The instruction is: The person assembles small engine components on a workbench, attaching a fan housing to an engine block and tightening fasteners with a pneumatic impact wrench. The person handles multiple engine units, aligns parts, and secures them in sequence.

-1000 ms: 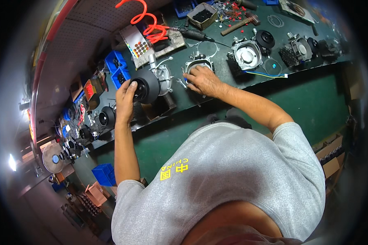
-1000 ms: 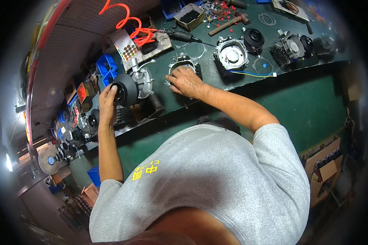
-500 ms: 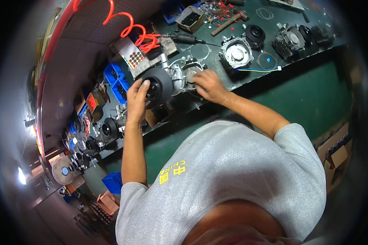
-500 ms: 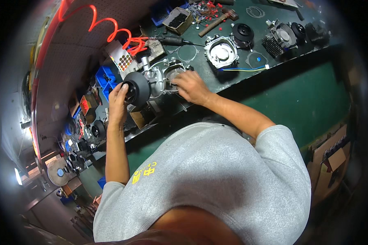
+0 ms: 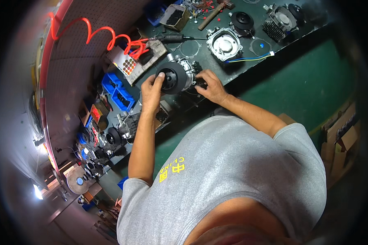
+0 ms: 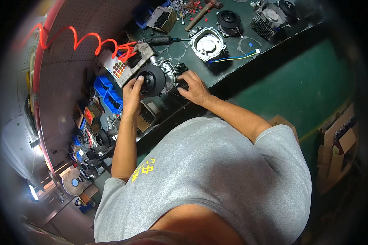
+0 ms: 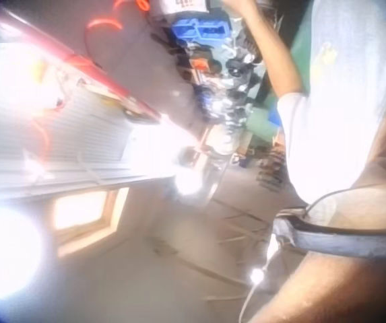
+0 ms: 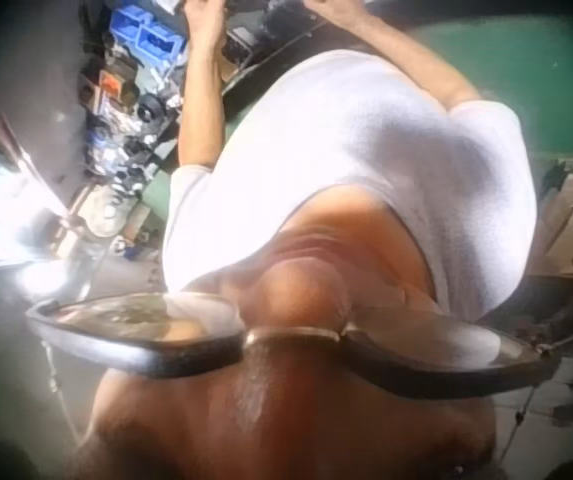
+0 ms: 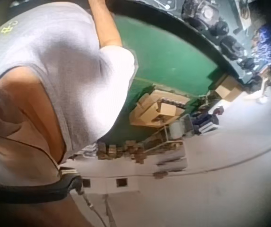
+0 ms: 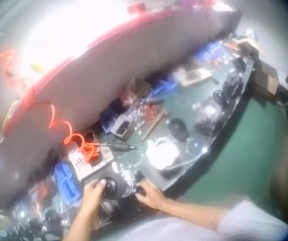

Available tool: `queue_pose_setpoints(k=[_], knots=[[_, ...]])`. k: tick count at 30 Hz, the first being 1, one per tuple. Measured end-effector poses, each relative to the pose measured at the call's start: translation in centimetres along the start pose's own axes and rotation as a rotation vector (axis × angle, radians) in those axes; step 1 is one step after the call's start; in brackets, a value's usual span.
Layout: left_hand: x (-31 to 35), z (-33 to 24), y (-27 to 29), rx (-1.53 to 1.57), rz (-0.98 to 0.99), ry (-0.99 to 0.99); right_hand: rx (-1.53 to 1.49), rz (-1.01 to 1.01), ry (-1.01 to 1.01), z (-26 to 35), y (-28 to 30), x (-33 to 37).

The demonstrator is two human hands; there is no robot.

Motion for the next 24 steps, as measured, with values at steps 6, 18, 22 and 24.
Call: queue_pose_setpoints(k=[6,18,22,24], knots=[[-1.3,0.6,-0.1,-0.095,0.032,0.055,0.065,0.003,0.057,-0.2,0.1,0.0],[2.9,-8.8,-1.9,-1.001,-0.149,-0.352,-0.093,-0.069,-0.208,-0.6,-2.0,-3.4],[3.1,-11.5,-4.5,-1.28,0.09,-0.365,-0.158,0.019,-0.284,-1.7,-3.2,-3.3],[5.6,-13.5,-5.6,-1.395,0.232,-0.835,-0.172,0.031,-0.299,-1.9,-3.2,-3.2]])
Point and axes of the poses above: each hand's wrist, its own x-axis away from the middle knuckle, its own y-axis out of the back of the hand, z = x × y, the point moved 8 cm from there along -x, towards the middle knuckle, and after that the axes turned 1 degree about -z, right-handed, at the moved point
